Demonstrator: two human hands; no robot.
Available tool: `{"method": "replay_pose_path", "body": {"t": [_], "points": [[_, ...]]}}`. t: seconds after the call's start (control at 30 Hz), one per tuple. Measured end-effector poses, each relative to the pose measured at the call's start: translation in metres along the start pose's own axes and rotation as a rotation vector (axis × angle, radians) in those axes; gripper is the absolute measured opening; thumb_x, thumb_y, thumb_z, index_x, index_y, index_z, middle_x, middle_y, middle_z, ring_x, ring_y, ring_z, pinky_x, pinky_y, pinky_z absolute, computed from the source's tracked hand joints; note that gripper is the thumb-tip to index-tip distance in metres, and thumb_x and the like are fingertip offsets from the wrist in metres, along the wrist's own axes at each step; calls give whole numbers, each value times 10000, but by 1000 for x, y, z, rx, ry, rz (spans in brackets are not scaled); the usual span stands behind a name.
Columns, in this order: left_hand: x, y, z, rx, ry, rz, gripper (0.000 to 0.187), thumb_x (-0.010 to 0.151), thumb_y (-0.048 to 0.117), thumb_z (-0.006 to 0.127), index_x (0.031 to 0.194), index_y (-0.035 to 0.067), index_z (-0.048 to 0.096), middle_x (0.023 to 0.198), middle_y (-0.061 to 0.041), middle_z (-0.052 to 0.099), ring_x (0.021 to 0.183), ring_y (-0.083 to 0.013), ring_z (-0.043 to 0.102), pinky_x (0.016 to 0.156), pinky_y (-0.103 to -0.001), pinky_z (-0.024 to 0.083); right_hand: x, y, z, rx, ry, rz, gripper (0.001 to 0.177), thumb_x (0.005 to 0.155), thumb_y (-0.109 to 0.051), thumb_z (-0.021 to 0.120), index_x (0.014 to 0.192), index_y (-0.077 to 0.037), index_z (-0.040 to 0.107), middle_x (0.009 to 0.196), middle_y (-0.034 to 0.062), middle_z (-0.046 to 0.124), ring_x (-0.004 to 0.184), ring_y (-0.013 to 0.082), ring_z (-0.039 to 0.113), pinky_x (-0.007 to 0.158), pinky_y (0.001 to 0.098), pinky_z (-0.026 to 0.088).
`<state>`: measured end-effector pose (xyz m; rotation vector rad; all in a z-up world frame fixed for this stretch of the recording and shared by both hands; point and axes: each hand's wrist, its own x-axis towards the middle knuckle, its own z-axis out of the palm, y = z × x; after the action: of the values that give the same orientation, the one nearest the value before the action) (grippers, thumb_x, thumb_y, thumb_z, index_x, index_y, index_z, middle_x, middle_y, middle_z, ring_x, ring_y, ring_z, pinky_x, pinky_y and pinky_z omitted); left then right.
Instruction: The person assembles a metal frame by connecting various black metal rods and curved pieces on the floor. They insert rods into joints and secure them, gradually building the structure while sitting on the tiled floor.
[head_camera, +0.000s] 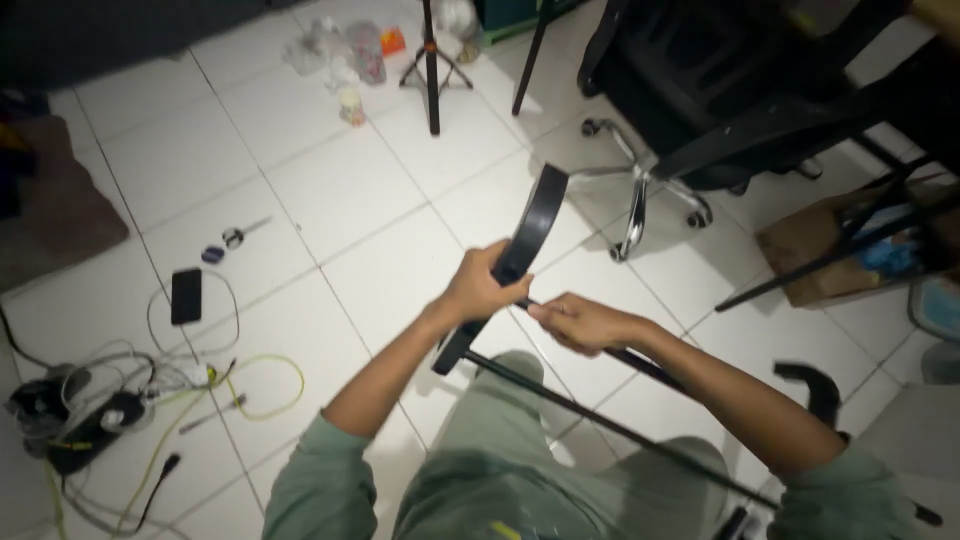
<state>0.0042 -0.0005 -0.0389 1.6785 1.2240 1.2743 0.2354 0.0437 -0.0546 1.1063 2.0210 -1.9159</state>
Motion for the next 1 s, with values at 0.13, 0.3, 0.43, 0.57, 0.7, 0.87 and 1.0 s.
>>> {"method": "replay_pose_path", "body": {"t": [0.13,0.3,0.43,0.57,0.7,0.87,1.0], "points": [[3,9,6,-13,-17,-172,221,842,212,739,898,14,660,624,-32,619,570,-66,548,538,-291,482,0,8,0,-85,120,-110,558,1104,-500,516,775,-49,525,513,117,461,395,265,415,392,399,371],[7,15,14,-65,4,-341,208,832,207,724,856,17,643,603,-30,621,504,-98,619,498,-293,509,3,17,33,-927,749,-273,503,962,-506,598,823,-23,608,479,193,607,455,399,579,464,474,491],[2,5,22,-90,-53,-288,196,836,192,720,866,21,629,617,-16,627,530,-88,626,513,-281,514,-7,21,27,-771,603,-233,501,990,-491,584,802,-29,627,476,177,582,433,323,516,443,436,453],[-5,-4,23,-43,-72,-63,188,837,151,749,887,7,639,638,-38,589,592,-82,528,548,-284,472,-16,25,4,-190,167,-17,571,1086,-480,521,804,12,586,550,112,480,438,187,397,431,391,393],[-1,-2,29,-106,-42,-154,184,835,165,741,887,17,644,627,-17,633,582,-55,577,542,-268,495,-13,32,6,-324,322,-151,517,1057,-463,577,805,-22,674,555,124,551,439,175,442,467,413,468],[1,6,34,-97,-6,-327,184,821,169,726,852,12,634,598,-21,617,514,-84,613,501,-279,500,-11,44,35,-986,734,-192,510,969,-514,625,812,-30,608,507,119,591,452,350,604,457,439,497],[-6,0,38,-156,-46,-312,176,821,153,718,842,8,619,611,-19,615,532,-78,604,510,-276,500,-15,50,28,-857,686,-297,474,968,-490,624,805,-45,624,495,127,592,441,333,576,461,440,488]]}}
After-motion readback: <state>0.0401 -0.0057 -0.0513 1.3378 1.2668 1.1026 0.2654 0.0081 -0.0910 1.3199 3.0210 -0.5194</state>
